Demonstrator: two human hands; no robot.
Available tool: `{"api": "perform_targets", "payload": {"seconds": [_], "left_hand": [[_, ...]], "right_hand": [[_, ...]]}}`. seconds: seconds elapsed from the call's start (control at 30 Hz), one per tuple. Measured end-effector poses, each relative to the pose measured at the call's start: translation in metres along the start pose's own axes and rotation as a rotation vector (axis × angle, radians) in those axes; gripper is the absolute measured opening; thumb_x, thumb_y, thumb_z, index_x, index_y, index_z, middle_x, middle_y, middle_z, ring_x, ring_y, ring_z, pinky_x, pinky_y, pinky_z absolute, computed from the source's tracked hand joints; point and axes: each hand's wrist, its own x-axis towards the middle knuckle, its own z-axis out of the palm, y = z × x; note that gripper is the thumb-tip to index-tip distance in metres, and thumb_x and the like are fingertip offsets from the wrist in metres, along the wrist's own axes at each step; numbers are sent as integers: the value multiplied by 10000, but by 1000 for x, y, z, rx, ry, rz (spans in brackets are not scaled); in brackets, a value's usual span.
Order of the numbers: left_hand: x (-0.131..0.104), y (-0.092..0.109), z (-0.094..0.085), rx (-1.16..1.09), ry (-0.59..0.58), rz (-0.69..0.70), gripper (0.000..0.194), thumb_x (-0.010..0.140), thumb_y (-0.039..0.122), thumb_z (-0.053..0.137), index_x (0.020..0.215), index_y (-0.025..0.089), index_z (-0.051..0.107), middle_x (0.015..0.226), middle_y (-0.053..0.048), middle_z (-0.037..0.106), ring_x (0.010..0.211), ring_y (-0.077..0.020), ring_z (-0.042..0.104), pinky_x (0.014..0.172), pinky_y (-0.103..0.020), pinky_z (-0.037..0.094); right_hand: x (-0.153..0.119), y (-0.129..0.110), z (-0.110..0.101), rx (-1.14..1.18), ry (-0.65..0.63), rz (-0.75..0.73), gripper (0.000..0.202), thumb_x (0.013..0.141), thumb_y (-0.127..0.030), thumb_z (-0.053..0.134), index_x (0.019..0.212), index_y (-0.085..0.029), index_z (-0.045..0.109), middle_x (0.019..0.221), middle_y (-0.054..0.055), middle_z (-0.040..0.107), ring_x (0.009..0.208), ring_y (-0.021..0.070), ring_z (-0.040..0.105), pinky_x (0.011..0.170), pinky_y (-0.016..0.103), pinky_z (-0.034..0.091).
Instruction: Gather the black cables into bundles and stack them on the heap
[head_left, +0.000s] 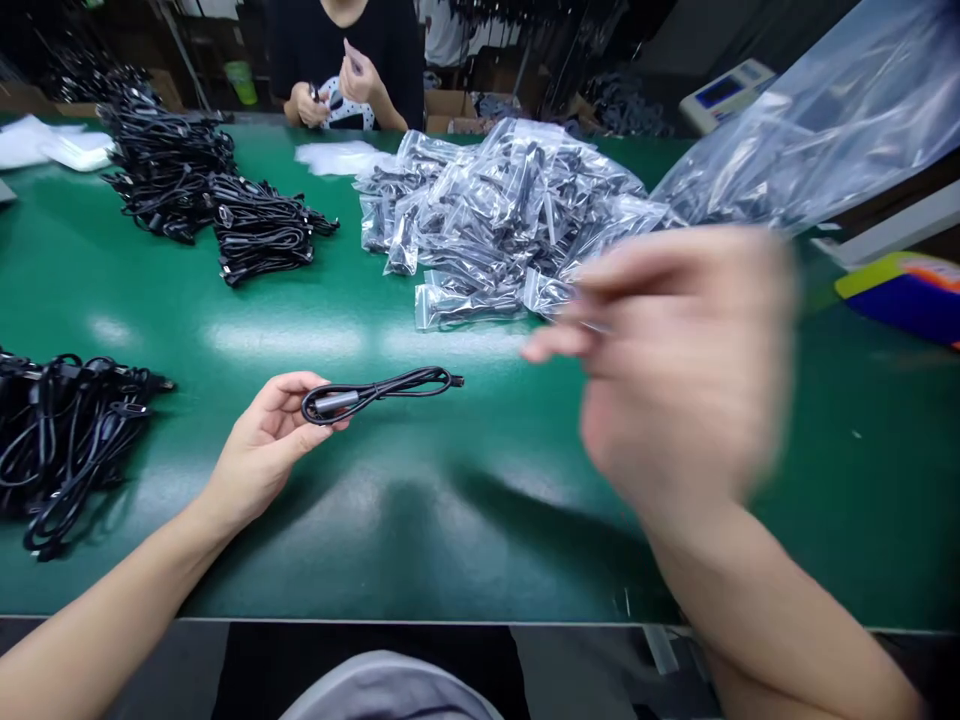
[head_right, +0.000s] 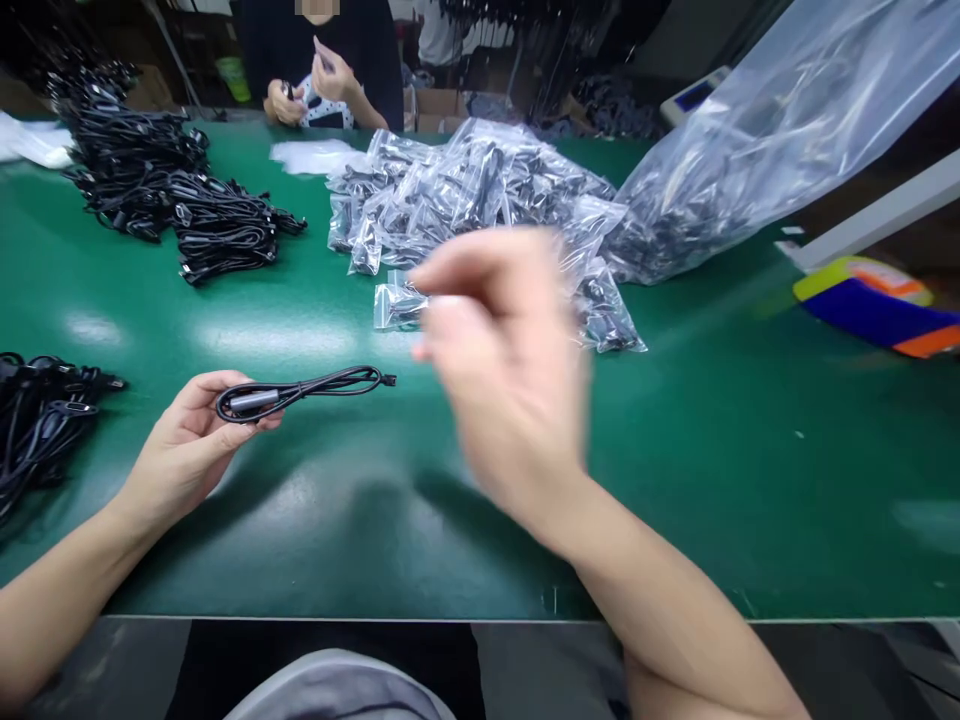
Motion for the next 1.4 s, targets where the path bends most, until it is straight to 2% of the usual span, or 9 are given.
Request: {"api": "perform_targets", "payload": {"seconds": [0.07,0.17,0.23,0.5,0.8,0.97,1.17,1.3,1.4], "left_hand": [[0,2,-2,-1,21,20,302,783,199,797,1050,233,658,915,12,728,819,-117,722,818,-229,584],[-1,3,-6,-4,41,46,296,794,202,788,1063,240,670,930,11,729,819,-115,723,817,-224,587],[-2,4,-10,3,51,73,303,789,202,793,1067,255,683,950,15,727,830,-108,716,814,-209,586],[-4,4,-14,21,127,152,358,769,180,810,1104,270,721,1058,-3,712,917,-99,673,824,-142,566],[8,9,-6,-43,106,266,295,721,104,822,974,225,728,919,-4,743,851,-122,709,833,-216,591],[11,7,-9,1,109,160,265,685,62,766,895,214,712,935,-2,727,861,-134,714,839,-233,577],[14,7,-21,356,42,-77,244,720,130,610,915,208,734,993,-45,751,1013,-230,687,998,-398,524],[7,10,-11,518,-3,24,277,868,304,578,1090,192,700,1104,-81,740,1033,-241,682,977,-398,523],[-4,10,8,619,-201,107,397,830,361,688,1193,206,650,1155,-77,728,1026,-237,678,927,-343,523]], "right_hand": [[7,-2,13,79,-350,-76,89,897,-249,672,928,-192,734,677,-49,583,573,94,523,650,296,570],[16,11,31,217,-967,-71,218,954,-305,595,807,-166,679,705,-21,616,584,84,549,541,210,458],[17,23,39,314,-1108,5,228,958,-341,579,844,-159,655,714,-21,607,573,72,515,535,195,413],[13,37,43,557,-1241,262,215,863,-365,716,886,-166,635,753,-33,606,595,57,539,588,180,436],[5,44,46,471,-1401,271,164,866,-296,715,917,-147,669,769,-8,660,642,78,584,628,200,483],[2,44,48,488,-1374,278,179,843,-298,731,905,-141,669,753,-6,649,621,76,569,608,199,480],[-3,40,51,576,-1203,271,171,888,-311,672,897,-145,633,648,-43,568,468,35,418,453,159,343],[-13,31,54,602,-1068,304,179,920,-332,619,868,-161,604,530,-82,487,375,18,272,372,138,221],[-28,21,52,603,-1075,281,285,920,-448,628,870,-168,604,579,-48,576,387,40,419,372,147,335]]}}
